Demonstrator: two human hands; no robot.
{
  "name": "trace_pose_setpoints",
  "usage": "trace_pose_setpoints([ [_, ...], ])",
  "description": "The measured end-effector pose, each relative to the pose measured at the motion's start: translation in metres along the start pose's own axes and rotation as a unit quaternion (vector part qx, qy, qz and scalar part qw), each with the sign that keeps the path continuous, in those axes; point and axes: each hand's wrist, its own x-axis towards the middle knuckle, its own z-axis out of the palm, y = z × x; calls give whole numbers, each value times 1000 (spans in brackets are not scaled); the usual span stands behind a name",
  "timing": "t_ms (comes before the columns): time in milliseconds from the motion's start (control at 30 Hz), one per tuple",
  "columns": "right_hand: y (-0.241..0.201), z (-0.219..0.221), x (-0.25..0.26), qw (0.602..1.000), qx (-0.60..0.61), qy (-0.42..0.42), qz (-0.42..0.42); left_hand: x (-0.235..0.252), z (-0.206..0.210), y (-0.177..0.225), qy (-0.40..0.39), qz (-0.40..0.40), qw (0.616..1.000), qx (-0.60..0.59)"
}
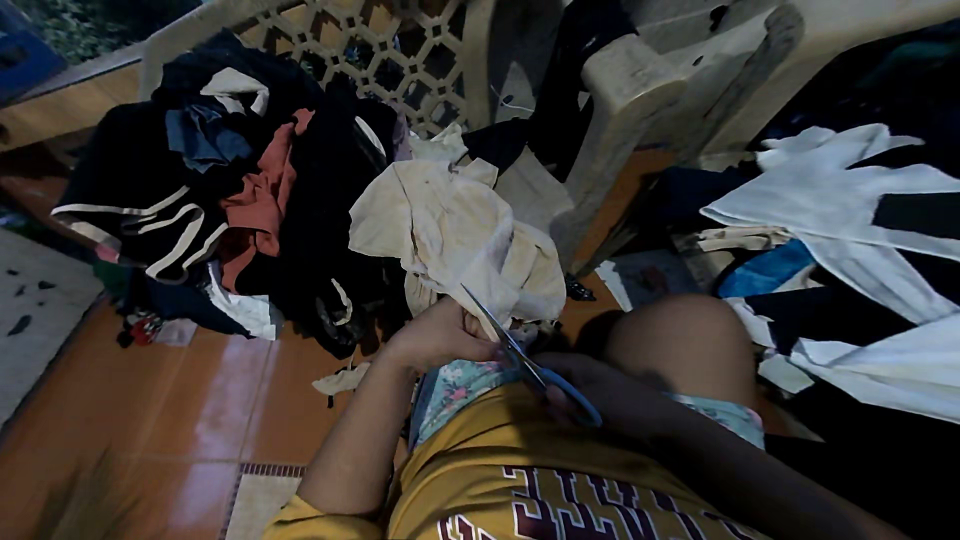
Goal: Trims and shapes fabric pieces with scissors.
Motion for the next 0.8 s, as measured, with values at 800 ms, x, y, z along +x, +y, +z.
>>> trace_pose_setpoints([
  [800,0,1,3,998,-61,33,5,-14,-6,8,254,-8,967,-34],
])
